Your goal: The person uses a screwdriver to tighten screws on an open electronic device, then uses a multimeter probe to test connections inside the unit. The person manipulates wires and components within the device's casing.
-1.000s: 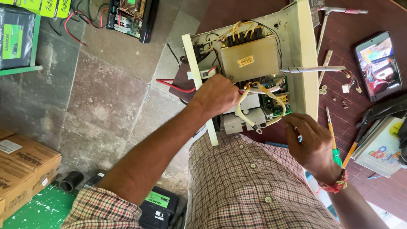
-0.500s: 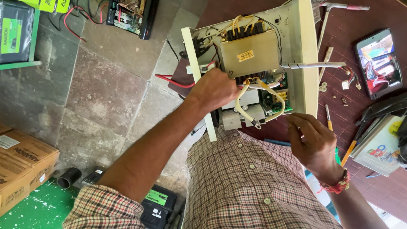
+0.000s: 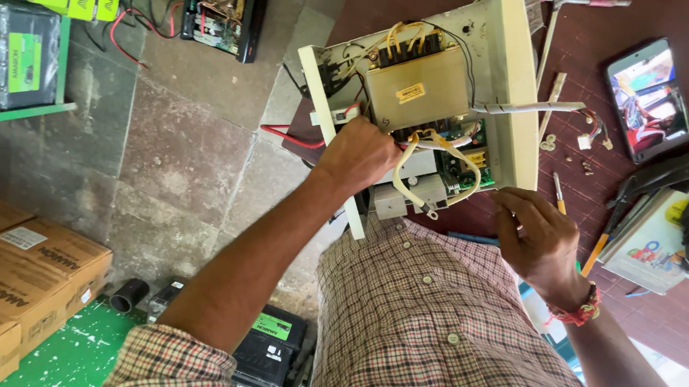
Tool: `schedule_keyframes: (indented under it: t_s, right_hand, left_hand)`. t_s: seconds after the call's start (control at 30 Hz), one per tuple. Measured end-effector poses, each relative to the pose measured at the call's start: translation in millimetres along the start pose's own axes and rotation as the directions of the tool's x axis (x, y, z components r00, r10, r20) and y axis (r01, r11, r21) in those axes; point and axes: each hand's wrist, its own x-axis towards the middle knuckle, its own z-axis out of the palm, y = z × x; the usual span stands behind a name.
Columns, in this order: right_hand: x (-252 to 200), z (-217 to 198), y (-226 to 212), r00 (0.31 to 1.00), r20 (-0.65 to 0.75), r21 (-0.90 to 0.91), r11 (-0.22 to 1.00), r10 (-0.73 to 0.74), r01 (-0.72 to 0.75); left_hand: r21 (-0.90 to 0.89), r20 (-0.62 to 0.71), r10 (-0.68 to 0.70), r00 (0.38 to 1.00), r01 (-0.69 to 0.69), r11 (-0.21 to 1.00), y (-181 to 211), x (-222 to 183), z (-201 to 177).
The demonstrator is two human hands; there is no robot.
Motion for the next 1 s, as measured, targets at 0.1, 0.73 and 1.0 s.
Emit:
schedule_keyframes:
  t_s: [0.1,0.73,1.0]
  right_hand:
    - [-2,1,0,1.0,-0.004,-0.003,1.0,0.012,-0.012]
    - [-4,-8,14,0.999,-0.01,-0.009,0.999,0.034,-0.034]
    - [-5,-9,14,1.0,-0.006,-0.001,1.0,0.027,-0.027]
  left_hand:
    - [-0.01,-0.075,0.004,0.997,-0.005,1.0,0,-4,-1]
    - [-0.07,-0.103,0.037,0.994,-0.045,0.997,-7,-3,-3]
    - [0.007,-0.051,0.056,0.997,-0.056,0.998,-3,-2,-5]
